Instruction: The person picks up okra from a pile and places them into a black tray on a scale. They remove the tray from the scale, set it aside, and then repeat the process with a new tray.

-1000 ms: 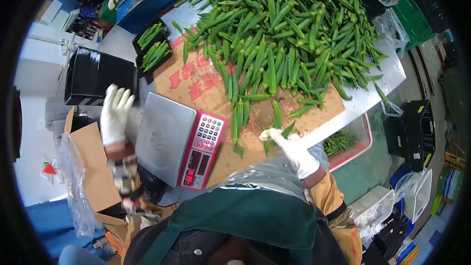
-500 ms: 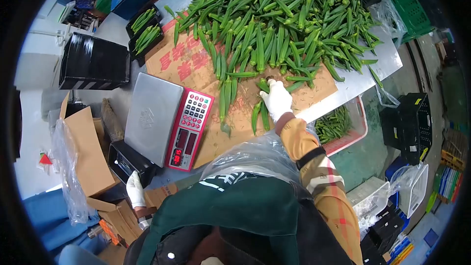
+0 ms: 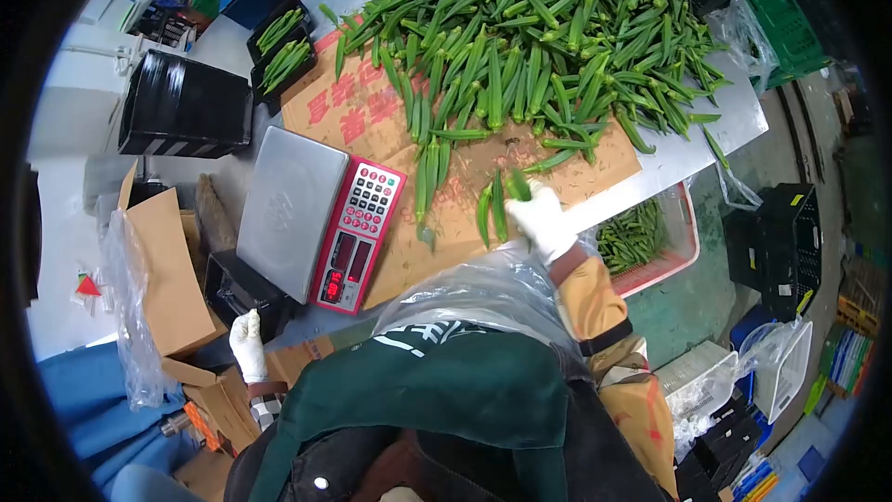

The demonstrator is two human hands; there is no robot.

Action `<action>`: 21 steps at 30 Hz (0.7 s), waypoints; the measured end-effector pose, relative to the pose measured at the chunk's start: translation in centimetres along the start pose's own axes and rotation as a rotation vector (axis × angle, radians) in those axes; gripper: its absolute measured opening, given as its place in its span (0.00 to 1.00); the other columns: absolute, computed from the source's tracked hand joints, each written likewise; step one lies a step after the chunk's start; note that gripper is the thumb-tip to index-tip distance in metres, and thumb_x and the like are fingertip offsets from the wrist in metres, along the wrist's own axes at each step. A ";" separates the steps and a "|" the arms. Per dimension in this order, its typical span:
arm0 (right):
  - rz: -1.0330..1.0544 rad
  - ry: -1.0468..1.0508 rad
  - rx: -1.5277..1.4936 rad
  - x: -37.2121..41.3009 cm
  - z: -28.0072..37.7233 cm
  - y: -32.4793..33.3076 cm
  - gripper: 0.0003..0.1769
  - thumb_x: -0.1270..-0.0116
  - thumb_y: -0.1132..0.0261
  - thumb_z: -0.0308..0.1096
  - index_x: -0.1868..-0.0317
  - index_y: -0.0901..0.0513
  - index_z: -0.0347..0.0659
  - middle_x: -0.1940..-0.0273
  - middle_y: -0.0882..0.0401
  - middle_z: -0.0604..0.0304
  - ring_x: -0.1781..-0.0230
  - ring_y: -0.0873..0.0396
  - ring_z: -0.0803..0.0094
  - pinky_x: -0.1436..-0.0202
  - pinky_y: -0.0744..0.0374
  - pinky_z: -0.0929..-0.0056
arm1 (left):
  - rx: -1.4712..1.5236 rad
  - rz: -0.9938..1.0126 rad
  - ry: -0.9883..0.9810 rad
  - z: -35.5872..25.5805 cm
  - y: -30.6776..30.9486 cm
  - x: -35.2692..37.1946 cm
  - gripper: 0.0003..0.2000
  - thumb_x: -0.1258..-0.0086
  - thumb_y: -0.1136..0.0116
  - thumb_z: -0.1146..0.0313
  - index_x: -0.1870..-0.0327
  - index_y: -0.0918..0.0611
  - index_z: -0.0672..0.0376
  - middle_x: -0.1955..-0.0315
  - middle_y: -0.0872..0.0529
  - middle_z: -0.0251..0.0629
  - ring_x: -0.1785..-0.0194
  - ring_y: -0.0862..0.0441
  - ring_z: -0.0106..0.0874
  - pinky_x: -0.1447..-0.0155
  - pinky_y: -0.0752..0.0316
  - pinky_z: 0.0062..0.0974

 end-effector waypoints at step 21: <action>-0.023 0.236 0.595 0.5 2.7 -5.8 0.20 0.40 0.27 0.42 0.52 0.18 0.41 0.55 0.19 0.46 0.52 0.18 0.45 0.48 0.20 0.54 | -0.226 -0.160 -0.620 -21.2 -14.3 -3.4 0.07 0.32 0.30 0.69 0.56 0.12 0.58 0.61 0.13 0.40 0.57 0.17 0.39 0.48 0.23 0.34</action>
Point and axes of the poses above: each hand's wrist, its own x-axis away from the middle knuckle, its own y-axis out of the back of the hand, z = x × y, the point moved 8 cm from there along -x, towards the middle knuckle
